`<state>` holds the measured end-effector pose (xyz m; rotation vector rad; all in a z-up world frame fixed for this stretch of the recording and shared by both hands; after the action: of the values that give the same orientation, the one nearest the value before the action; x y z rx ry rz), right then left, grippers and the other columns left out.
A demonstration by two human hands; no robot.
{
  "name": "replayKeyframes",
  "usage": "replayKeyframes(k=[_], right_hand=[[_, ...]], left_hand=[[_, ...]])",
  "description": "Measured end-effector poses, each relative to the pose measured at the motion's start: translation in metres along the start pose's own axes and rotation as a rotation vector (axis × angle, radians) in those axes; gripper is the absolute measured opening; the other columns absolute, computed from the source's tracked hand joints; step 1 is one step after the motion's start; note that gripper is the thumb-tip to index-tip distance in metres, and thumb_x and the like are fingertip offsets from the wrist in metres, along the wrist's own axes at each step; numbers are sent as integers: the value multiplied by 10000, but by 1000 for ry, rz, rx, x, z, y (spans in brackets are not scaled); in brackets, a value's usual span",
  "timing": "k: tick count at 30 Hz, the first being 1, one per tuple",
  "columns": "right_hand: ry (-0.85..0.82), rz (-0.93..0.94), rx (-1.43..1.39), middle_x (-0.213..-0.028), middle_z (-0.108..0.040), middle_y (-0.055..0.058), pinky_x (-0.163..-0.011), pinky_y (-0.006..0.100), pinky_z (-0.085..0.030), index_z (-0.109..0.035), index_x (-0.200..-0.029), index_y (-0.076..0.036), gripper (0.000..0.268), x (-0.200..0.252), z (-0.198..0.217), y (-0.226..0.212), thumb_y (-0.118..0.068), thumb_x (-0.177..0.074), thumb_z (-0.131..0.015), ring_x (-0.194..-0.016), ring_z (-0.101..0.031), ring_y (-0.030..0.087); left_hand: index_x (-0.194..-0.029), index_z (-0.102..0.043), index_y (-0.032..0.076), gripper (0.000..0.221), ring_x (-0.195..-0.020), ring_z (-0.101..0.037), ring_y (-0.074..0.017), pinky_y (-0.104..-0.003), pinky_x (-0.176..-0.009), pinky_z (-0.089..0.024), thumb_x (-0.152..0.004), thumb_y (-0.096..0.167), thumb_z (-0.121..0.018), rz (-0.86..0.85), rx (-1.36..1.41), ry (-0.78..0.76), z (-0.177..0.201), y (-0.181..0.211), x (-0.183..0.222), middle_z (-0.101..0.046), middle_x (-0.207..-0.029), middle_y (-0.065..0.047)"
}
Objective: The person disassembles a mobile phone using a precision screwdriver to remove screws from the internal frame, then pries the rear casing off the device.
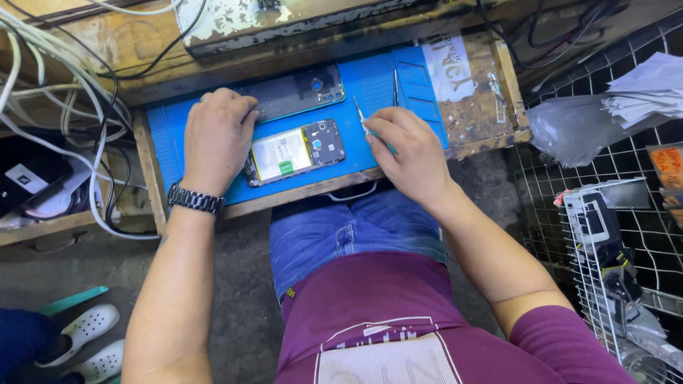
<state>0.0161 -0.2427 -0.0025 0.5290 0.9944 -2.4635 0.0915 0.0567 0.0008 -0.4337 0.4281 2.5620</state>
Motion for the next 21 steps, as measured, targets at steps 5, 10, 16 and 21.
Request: replayKeyframes(k=[5,10,16,21], right_hand=[[12,-69,117,-1116,-663,108,-886,433,-485,-702,-1136,-36,249,-7,-23,8,-113,-902,-740,-1034,-628,310],[-29,-126,158,-1045,-638,95,-838,441,-455,-700,-1160,-48,288,-6,-24,11,-124,-887,-746,-1002,-606,300],[-49,-138,155,-985,-625,88,-804,440,-451,-697,-1174,-28,283,-9,-26,11,-89,-899,-723,-946,-603,294],[17,-147,151,-979,-646,95,-812,430,-471,-697,-1142,-34,251,-8,-25,8,-43,-891,-711,-938,-624,298]], left_hand=[[-952,-770,99,80,-871,-636,-322,-448,-773,-498,-895,154,-757,-9,-54,-24,-20,-1,-20,-660,-905,-100],[-847,-737,112,98,-799,-627,-298,-443,-709,-471,-896,187,-776,-22,-142,-45,-26,1,-30,-613,-815,-85],[-774,-673,119,152,-812,-632,-262,-417,-731,-471,-908,117,-743,-108,-223,-59,-25,5,-36,-597,-808,-58],[-810,-682,100,118,-794,-624,-297,-431,-731,-475,-909,136,-735,-96,-151,-77,-23,2,-39,-612,-819,-87]])
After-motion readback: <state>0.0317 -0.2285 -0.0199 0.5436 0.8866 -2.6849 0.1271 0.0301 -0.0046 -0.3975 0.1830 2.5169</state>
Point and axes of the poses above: each hand's wrist, its own x-axis away from the middle knuckle, its own z-axis out of the back of the hand, y = z × x, the point moved 1 cm from there along -x, towards the middle knuckle
